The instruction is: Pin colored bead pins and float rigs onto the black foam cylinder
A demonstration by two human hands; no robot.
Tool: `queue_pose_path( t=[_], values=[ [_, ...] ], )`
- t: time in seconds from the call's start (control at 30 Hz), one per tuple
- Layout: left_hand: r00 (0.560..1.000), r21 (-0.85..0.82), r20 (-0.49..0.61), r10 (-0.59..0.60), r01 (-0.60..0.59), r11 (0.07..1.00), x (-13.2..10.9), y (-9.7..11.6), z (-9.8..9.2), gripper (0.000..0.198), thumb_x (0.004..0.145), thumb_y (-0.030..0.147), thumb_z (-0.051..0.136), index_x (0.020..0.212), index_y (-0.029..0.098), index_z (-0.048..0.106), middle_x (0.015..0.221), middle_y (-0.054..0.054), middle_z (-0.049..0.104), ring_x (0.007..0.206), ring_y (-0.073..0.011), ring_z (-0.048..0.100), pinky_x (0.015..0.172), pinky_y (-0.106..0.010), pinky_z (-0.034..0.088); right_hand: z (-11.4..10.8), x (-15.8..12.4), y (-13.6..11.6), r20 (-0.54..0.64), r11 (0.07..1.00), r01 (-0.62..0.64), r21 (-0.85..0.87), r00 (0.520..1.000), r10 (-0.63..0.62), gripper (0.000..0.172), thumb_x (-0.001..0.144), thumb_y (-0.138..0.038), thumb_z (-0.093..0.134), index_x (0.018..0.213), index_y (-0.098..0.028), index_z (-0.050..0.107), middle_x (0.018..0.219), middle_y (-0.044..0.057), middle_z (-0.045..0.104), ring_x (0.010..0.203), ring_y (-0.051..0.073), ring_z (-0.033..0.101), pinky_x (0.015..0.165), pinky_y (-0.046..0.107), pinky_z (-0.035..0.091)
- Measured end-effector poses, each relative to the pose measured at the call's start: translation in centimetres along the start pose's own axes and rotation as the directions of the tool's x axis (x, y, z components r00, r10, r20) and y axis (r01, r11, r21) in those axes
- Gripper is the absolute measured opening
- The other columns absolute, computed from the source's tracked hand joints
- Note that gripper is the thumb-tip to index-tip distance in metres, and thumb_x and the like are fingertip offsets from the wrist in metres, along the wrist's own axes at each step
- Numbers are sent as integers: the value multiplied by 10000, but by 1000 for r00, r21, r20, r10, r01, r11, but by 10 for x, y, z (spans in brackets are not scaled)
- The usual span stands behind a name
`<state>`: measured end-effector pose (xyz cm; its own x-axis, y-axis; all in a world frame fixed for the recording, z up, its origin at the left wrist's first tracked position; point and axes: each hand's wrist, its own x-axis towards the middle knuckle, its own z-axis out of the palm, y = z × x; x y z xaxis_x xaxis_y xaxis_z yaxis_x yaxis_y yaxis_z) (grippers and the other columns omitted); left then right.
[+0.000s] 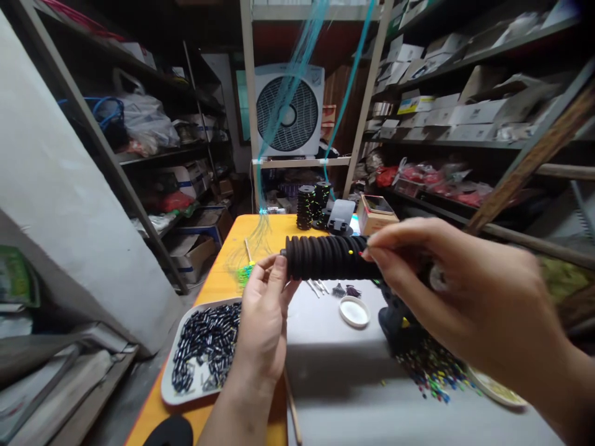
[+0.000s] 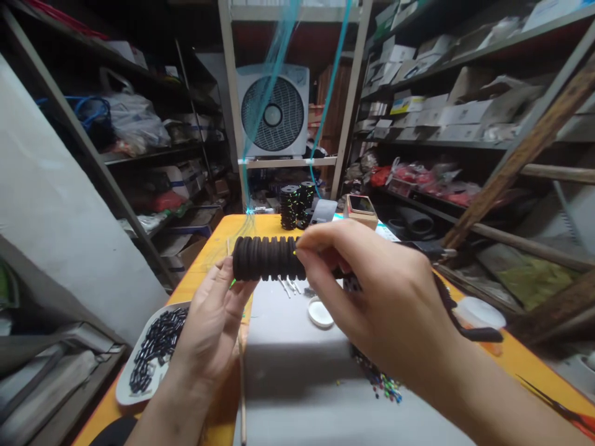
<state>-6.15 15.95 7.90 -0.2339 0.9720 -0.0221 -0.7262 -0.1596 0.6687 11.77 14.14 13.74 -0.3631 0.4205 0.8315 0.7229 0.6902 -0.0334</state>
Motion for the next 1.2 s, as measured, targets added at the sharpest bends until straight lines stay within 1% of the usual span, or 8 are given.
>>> queue_pose_path(
  t=[0.1, 0.27, 0.4, 0.67, 0.9, 1.07, 1.13, 1.2],
  values=[
    [1000, 2, 15, -18, 18, 1000, 0, 0, 0, 23, 918, 155, 670, 916, 157, 647, 906, -33, 760, 802, -94, 730, 808, -174, 599, 11, 13, 8, 46, 997, 27, 73, 998, -30, 60, 966, -155, 566, 955, -192, 611, 914, 30, 650, 831, 151, 611, 731, 280, 470],
    [999, 7, 50, -20, 19, 1000, 1, -1, -2, 71, 921, 198, 677, 945, 154, 626, 895, -26, 733, 860, -109, 735, 848, -195, 598, 21, 18, 10, 88, 990, -27, 141, 996, 14, 73, 958, -164, 584, 906, -160, 634, 881, 30, 623, 801, 145, 575, 702, 286, 453],
    [998, 25, 63, -5, 3, 1000, 1, -1, -4, 113, 916, 227, 689, 959, 154, 615, 947, -41, 728, 932, -131, 729, 880, -216, 594, 23, 18, 8, 85, 990, -20, 141, 996, 8, 74, 954, -159, 588, 900, -155, 639, 883, 32, 626, 795, 142, 580, 702, 281, 453],
    [999, 34, 46, -4, 2, 999, 2, -3, -4, 95, 912, 209, 692, 951, 149, 629, 920, -34, 719, 892, -117, 721, 867, -208, 590, 24, 15, 7, 54, 995, 35, 93, 998, -40, 67, 949, -135, 573, 908, -161, 620, 887, 36, 632, 809, 150, 601, 729, 275, 462],
    [998, 22, 66, -7, 5, 1000, 3, -3, -6, 133, 899, 235, 713, 963, 154, 629, 927, -37, 731, 905, -133, 732, 858, -218, 597, 27, 11, 7, 49, 996, 82, 41, 995, -84, 62, 928, -109, 577, 922, -151, 623, 917, 52, 632, 842, 161, 614, 753, 273, 467],
    [999, -13, 54, 5, -4, 1000, 2, -3, -5, 79, 899, 179, 708, 950, 149, 654, 933, -36, 759, 815, -91, 724, 816, -189, 602, 30, 14, 7, 51, 989, 148, -14, 988, -147, 85, 930, -85, 554, 897, -131, 619, 933, 98, 624, 874, 194, 611, 766, 305, 492],
    [999, -16, 43, 10, -10, 1000, 2, -3, -4, 50, 902, 159, 698, 936, 149, 662, 933, -32, 760, 789, -83, 718, 794, -183, 607, 24, 12, 5, 49, 981, 189, -52, 981, -187, 80, 932, -77, 560, 953, -111, 629, 981, 123, 630, 929, 214, 602, 831, 335, 498],
    [999, -15, 33, 17, -17, 1000, 2, -3, -4, 24, 910, 149, 684, 920, 152, 662, 941, -36, 760, 812, -91, 719, 789, -185, 611, 14, 0, 1, 37, 969, 227, -99, 974, -225, 152, 923, -80, 596, 1072, -90, 628, 1061, 142, 624, 1011, 236, 586, 928, 379, 474]
  ],
)
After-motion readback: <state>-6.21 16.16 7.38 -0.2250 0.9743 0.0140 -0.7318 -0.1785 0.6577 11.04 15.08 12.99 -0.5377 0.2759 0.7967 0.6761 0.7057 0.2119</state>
